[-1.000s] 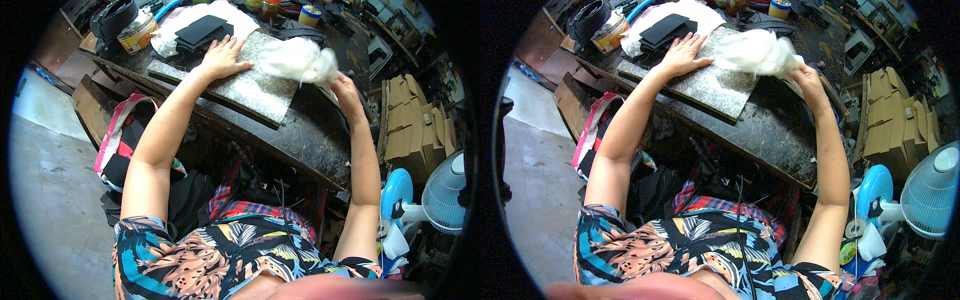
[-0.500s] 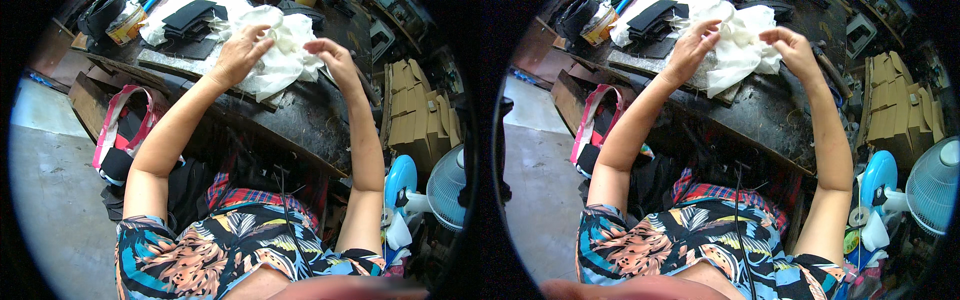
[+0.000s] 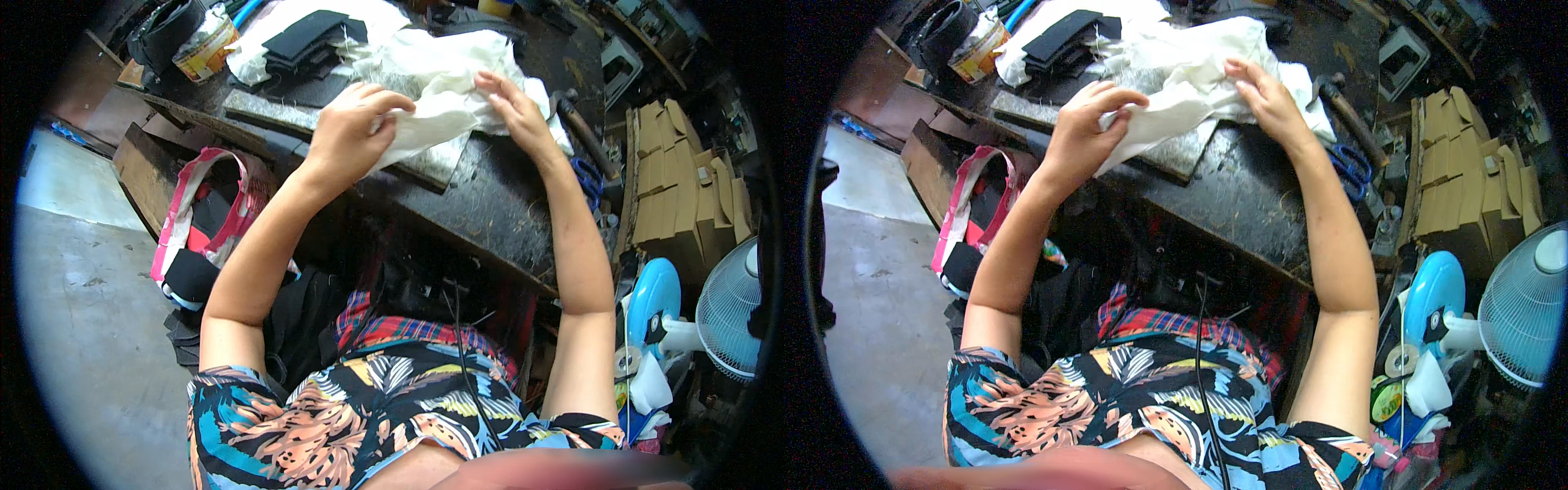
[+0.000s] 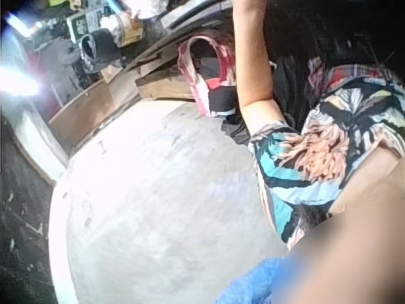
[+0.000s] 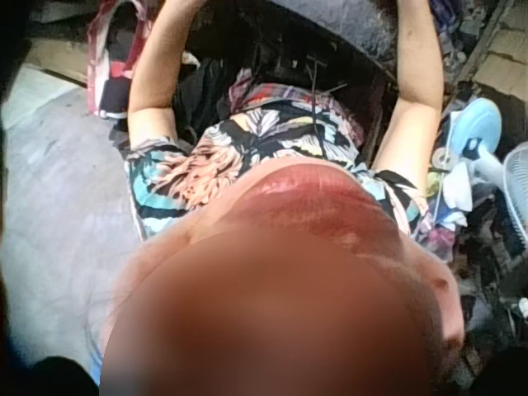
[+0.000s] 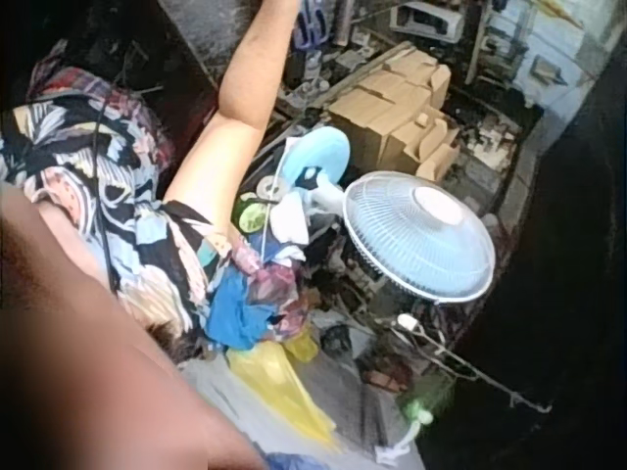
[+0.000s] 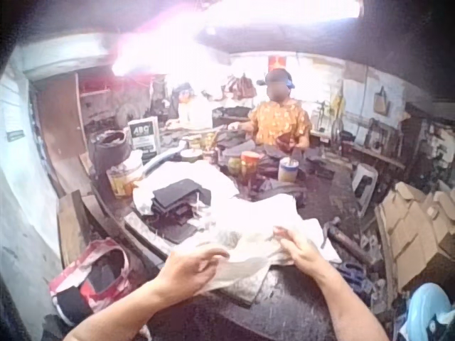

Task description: The person repeatedly wipes small black fabric pieces with a white cloth on a workbench. They handle the fabric one at a time, flip pieces, and occasionally move a small jar aside. The workbench is cluttered with fabric scraps and tools.

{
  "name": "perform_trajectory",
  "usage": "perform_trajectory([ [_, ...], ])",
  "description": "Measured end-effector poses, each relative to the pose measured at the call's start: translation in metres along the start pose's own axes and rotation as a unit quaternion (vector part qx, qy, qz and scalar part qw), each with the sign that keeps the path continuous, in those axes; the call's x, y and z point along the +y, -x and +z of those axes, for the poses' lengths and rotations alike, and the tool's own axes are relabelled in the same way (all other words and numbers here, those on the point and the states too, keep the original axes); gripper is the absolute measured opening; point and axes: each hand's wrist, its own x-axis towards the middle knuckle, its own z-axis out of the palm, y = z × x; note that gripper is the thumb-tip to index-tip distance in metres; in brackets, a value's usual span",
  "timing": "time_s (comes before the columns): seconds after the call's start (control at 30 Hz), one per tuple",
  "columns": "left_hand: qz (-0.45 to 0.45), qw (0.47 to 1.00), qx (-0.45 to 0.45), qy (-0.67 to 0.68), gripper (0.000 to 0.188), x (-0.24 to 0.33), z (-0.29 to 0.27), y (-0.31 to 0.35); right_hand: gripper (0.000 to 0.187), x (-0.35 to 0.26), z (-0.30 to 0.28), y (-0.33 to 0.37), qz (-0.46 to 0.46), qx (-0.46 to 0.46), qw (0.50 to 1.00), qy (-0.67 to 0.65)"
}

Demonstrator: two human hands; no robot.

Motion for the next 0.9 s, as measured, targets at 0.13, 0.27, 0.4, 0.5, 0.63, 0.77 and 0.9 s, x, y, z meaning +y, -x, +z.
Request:
perform_trajectory([
  [0.13, -0.081, 0.98, 0.142, 0.11, 0.018, 0.006, -0.028, 0.0, 0.036, -0.016, 0.007, 0.005, -0.027, -0.021, 0.991, 0.128],
  [0.27, -0.121, 0.96, 0.171, 0.185, 0.021, 0.003, -0.038, -0.001, 0.03, -0.025, 0.011, 0.001, -0.084, -0.01, 0.967, 0.242],
  [0.4, -0.129, 0.978, 0.093, 0.137, 0.024, -0.018, -0.007, -0.018, 0.019, -0.031, -0.016, -0.025, -0.019, 0.006, 0.996, 0.087],
  [0.5, -0.192, 0.974, 0.018, 0.118, 0.029, -0.032, 0.036, -0.022, 0.02, -0.022, -0.051, -0.075, -0.081, 0.144, 0.98, 0.112],
  [0.63, -0.172, 0.982, 0.057, 0.051, 0.035, -0.047, 0.06, -0.014, 0.065, 0.034, -0.086, -0.138, -0.019, 0.137, 0.876, 0.462],
  [0.77, -0.194, 0.976, 0.055, 0.083, 0.035, -0.054, 0.059, -0.011, 0.097, 0.097, -0.076, -0.171, 0.058, 0.032, 0.852, 0.52],
  [0.9, -0.203, 0.974, 0.044, 0.094, 0.034, -0.053, 0.058, -0.014, 0.081, 0.109, -0.057, -0.175, 0.101, 0.005, 0.899, 0.427],
])
